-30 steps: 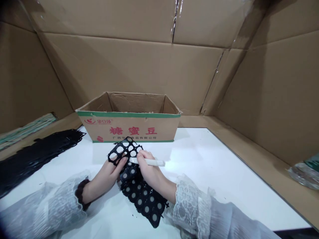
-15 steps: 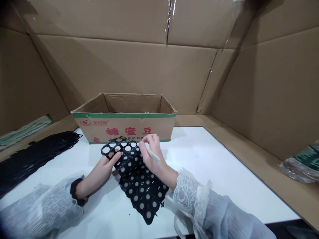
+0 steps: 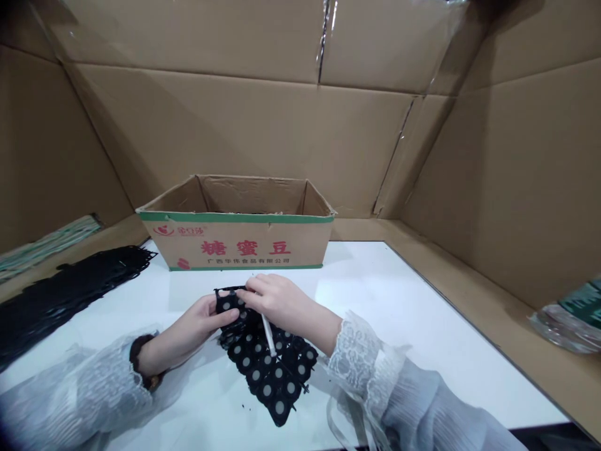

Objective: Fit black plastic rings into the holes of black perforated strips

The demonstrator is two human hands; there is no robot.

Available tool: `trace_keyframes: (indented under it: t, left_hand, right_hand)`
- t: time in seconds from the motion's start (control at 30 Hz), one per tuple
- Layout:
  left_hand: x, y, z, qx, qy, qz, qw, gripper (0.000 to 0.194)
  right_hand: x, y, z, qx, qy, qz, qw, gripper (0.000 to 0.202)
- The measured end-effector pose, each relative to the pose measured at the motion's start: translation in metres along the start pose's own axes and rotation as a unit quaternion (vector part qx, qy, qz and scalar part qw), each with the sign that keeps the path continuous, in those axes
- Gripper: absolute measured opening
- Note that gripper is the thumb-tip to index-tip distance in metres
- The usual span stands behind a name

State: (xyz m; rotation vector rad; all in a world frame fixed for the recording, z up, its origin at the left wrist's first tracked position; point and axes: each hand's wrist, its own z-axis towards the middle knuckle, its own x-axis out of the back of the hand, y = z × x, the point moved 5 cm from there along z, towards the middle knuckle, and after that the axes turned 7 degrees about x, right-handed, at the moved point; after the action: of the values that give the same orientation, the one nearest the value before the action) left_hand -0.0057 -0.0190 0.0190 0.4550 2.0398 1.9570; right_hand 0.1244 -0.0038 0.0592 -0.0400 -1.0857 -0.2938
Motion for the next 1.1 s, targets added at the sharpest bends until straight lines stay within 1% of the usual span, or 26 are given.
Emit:
trace_keyframes:
  t: [0.07, 0.13, 0.17, 0.23, 0.27, 0.33, 0.37, 0.43, 0.47, 0.53, 0.57, 0.6, 0.63, 0.67, 0.7, 0.73, 0.8, 0.83, 0.87, 0.9, 0.93, 0.97, 1.0, 1.07, 1.1]
  left_hand:
    - [-0.003, -0.002, 0.0, 0.012, -0.039, -0.008, 0.999, 0.034]
    - [-0.004, -0.003, 0.0, 0.029, -0.054, 0.018, 0.998, 0.032]
    - [-0.003, -0.004, 0.0, 0.035, -0.046, 0.041, 0.998, 0.029]
    - [0.0, -0.002, 0.0, 0.032, -0.011, 0.085, 0.996, 0.024]
    - [0.001, -0.002, 0.001, 0.027, 0.004, 0.098, 0.995, 0.024]
    - [0.001, -0.001, 0.001, 0.021, 0.016, 0.097, 0.995, 0.026]
    - [0.001, -0.003, 0.001, 0.025, 0.016, 0.09, 0.996, 0.027]
    - [-0.001, -0.007, 0.001, 0.041, 0.011, 0.083, 0.996, 0.029]
    - [-0.001, -0.01, 0.0, 0.048, 0.007, 0.091, 0.995, 0.029]
    - [-0.004, -0.014, -0.002, 0.059, -0.009, 0.116, 0.991, 0.029]
    - [-0.005, -0.016, -0.002, 0.058, -0.015, 0.122, 0.991, 0.028]
    - [-0.005, -0.016, -0.003, 0.053, -0.015, 0.119, 0.991, 0.028]
    - [-0.003, -0.016, -0.003, 0.044, -0.008, 0.107, 0.993, 0.028]
    - [-0.001, -0.015, -0.002, 0.029, 0.007, 0.091, 0.995, 0.03]
    - [0.001, -0.014, -0.001, 0.014, 0.022, 0.074, 0.997, 0.033]
    - [0.003, -0.013, 0.0, 0.001, 0.032, 0.059, 0.998, 0.035]
    - [0.006, -0.014, 0.003, -0.008, 0.029, 0.04, 0.999, 0.034]
    - [0.007, -0.015, 0.005, -0.004, 0.027, 0.032, 0.999, 0.033]
    - [0.009, -0.017, 0.006, 0.004, 0.026, 0.025, 0.999, 0.032]
    - [0.01, -0.018, 0.007, 0.012, 0.029, 0.017, 0.999, 0.032]
    - [0.011, -0.02, 0.008, 0.018, 0.036, 0.009, 0.999, 0.032]
    - [0.012, -0.02, 0.008, 0.02, 0.041, 0.001, 0.999, 0.032]
    - [0.013, -0.02, 0.008, 0.018, 0.044, -0.007, 0.999, 0.033]
    - [0.012, -0.019, 0.006, 0.011, 0.045, -0.023, 0.999, 0.033]
    - [0.012, -0.019, 0.005, 0.009, 0.047, -0.029, 0.998, 0.032]
  right_hand:
    - [0.0, -0.001, 0.002, -0.006, -0.023, -0.016, 1.0, 0.026]
    - [-0.003, -0.003, 0.004, -0.005, -0.04, -0.017, 0.999, 0.025]
    - [-0.004, -0.004, 0.005, -0.004, -0.042, -0.015, 0.999, 0.026]
    - [-0.006, -0.007, 0.006, -0.017, -0.024, -0.002, 1.0, 0.027]
    - [-0.006, -0.008, 0.006, -0.038, -0.004, 0.016, 0.999, 0.028]
    - [-0.005, -0.007, 0.007, -0.113, 0.048, 0.086, 0.989, 0.026]
    - [-0.003, -0.005, 0.006, -0.16, 0.077, 0.131, 0.975, 0.024]
    - [0.004, 0.003, 0.004, -0.253, 0.137, 0.209, 0.935, 0.021]
    - [0.012, 0.009, 0.002, -0.291, 0.173, 0.232, 0.912, 0.02]
    - [0.037, 0.025, -0.004, -0.34, 0.263, 0.227, 0.874, 0.02]
    - [0.053, 0.035, -0.007, -0.342, 0.317, 0.193, 0.863, 0.022]
    - [0.072, 0.047, -0.01, -0.343, 0.372, 0.129, 0.853, 0.025]
    - [0.088, 0.058, -0.013, -0.334, 0.414, 0.064, 0.844, 0.026]
    - [0.1, 0.071, -0.014, -0.321, 0.433, 0.009, 0.842, 0.025]
    - [0.107, 0.085, -0.012, -0.312, 0.426, -0.033, 0.849, 0.025]
    - [0.109, 0.1, -0.009, -0.31, 0.395, -0.06, 0.863, 0.025]
    - [0.102, 0.128, -0.001, -0.331, 0.304, -0.089, 0.889, 0.027]
    - [0.096, 0.138, 0.001, -0.343, 0.27, -0.087, 0.895, 0.027]
    - [0.09, 0.142, 0.004, -0.341, 0.255, -0.081, 0.901, 0.024]
    - [0.085, 0.139, 0.007, -0.326, 0.254, -0.07, 0.908, 0.02]
    - [0.081, 0.132, 0.01, -0.301, 0.267, -0.055, 0.914, 0.016]
    - [0.079, 0.119, 0.013, -0.27, 0.289, -0.037, 0.918, 0.014]
    - [0.077, 0.103, 0.014, -0.242, 0.313, -0.016, 0.918, 0.015]
    - [0.076, 0.069, 0.012, -0.225, 0.365, 0.028, 0.903, 0.022]
    - [0.075, 0.052, 0.011, -0.218, 0.379, 0.062, 0.897, 0.024]
